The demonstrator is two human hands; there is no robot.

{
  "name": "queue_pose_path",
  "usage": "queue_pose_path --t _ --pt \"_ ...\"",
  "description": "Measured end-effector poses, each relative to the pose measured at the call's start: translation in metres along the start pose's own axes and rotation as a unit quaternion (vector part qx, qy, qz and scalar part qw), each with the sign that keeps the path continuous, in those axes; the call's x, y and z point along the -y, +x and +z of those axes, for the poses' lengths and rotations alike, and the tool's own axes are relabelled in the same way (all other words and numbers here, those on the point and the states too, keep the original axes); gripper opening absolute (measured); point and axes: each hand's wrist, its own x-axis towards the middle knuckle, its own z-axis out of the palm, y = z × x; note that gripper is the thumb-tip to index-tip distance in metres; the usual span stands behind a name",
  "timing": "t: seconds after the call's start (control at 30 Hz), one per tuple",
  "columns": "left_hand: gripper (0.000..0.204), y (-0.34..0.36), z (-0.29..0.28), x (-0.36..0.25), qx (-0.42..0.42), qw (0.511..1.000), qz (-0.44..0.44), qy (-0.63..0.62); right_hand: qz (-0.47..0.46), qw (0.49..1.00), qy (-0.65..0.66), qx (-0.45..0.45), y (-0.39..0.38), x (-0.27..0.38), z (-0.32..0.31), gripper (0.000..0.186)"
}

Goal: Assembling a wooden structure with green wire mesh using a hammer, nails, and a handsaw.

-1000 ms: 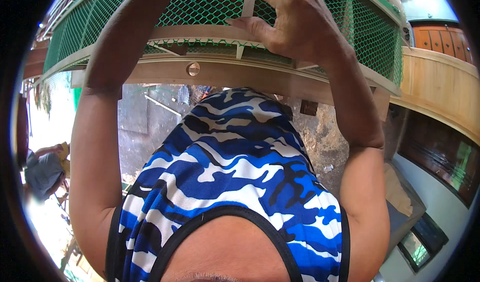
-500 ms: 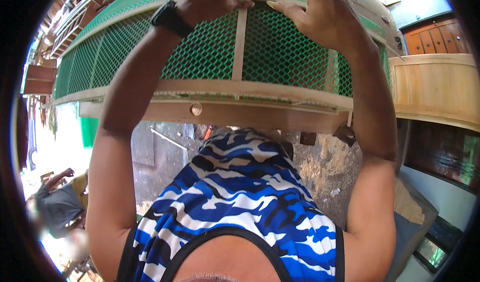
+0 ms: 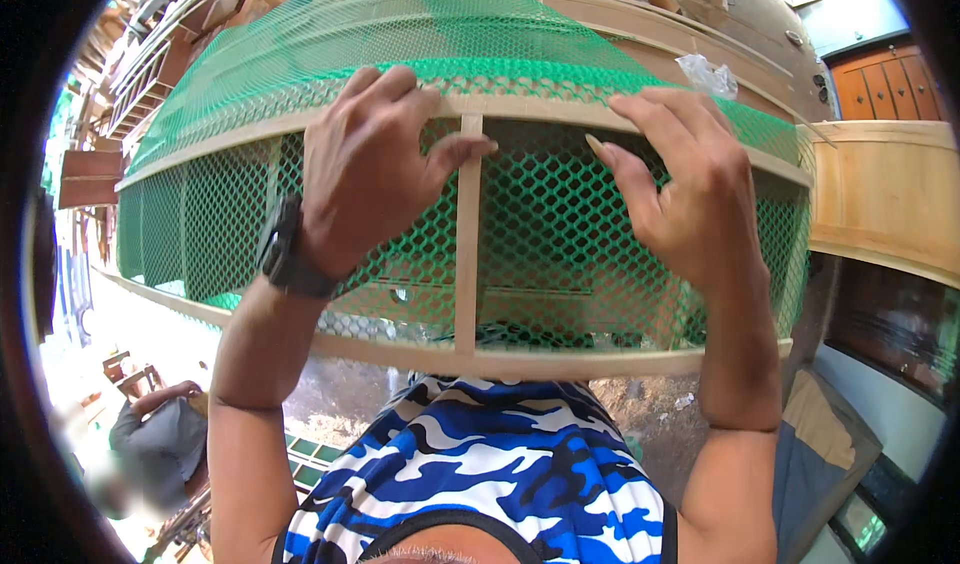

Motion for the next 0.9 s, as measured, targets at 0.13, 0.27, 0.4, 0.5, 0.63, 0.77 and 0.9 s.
queue_pose_path --t 0.13,0.27,0.4,0.5,0.63,0.77,0.9 --pt "0.045 0.009 0.001 0.004 0.023 0.999 -0.029 -0.02 0.016 1.0 0.007 -0.003 0.017 -0.006 0.005 0.029" --pt "0.055 0.015 0.008 0.009 0.042 0.998 -0.05 -0.023 0.048 0.998 0.039 0.014 0.027 -0.016 0.012 0.027" --pt "0.06 0.018 0.009 0.015 0.077 0.996 -0.053 -0.015 0.074 0.993 0.061 0.064 0.033 -0.023 0.02 0.024" --pt "0.062 0.019 0.01 0.015 0.107 0.992 -0.065 -0.014 0.091 0.988 0.077 0.098 0.035 -0.026 0.022 0.024" --pt "0.064 0.02 0.011 0.016 0.135 0.989 -0.066 0.001 0.099 0.984 0.089 0.115 0.032 -0.032 0.024 0.027" --pt "0.066 0.02 0.009 0.016 0.153 0.986 -0.056 0.015 0.097 0.984 0.078 0.13 0.029 -0.032 0.022 0.025" --pt "0.065 0.019 0.009 0.017 0.13 0.989 -0.066 -0.01 0.089 0.986 0.072 0.119 0.031 -0.029 0.022 0.025"
